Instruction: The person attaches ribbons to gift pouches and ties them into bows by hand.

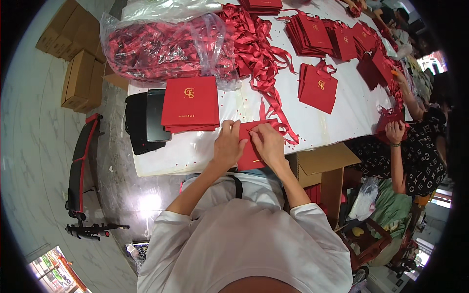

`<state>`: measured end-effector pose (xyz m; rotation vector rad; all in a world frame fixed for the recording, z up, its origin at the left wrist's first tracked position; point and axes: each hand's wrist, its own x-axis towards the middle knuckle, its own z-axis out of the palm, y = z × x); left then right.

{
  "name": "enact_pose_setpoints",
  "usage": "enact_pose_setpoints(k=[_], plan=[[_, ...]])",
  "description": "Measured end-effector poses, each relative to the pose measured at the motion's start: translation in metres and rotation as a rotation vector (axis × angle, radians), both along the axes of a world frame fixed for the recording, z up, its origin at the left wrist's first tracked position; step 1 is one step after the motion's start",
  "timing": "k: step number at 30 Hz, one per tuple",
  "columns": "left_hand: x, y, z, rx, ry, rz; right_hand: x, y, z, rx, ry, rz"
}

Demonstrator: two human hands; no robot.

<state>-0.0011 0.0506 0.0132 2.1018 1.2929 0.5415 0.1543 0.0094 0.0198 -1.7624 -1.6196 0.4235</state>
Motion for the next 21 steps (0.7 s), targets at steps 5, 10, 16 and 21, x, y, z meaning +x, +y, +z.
enact_pose_setpoints(k=[5, 10, 16, 21], plan=[[0.001, 0.004, -0.006, 0.083, -0.107, -0.028, -0.003, 0.004, -0.003, -0.002, -0.039, -0.02], [0.002, 0.008, -0.007, 0.084, -0.168, -0.003, -0.004, 0.004, -0.004, -0.022, -0.006, -0.025], [0.001, 0.01, -0.011, 0.061, -0.234, -0.007, -0.016, 0.003, -0.006, -0.005, -0.057, -0.05], [0.002, 0.007, -0.01, 0.016, -0.269, 0.023, -0.02, 0.003, -0.001, -0.024, -0.065, -0.028]])
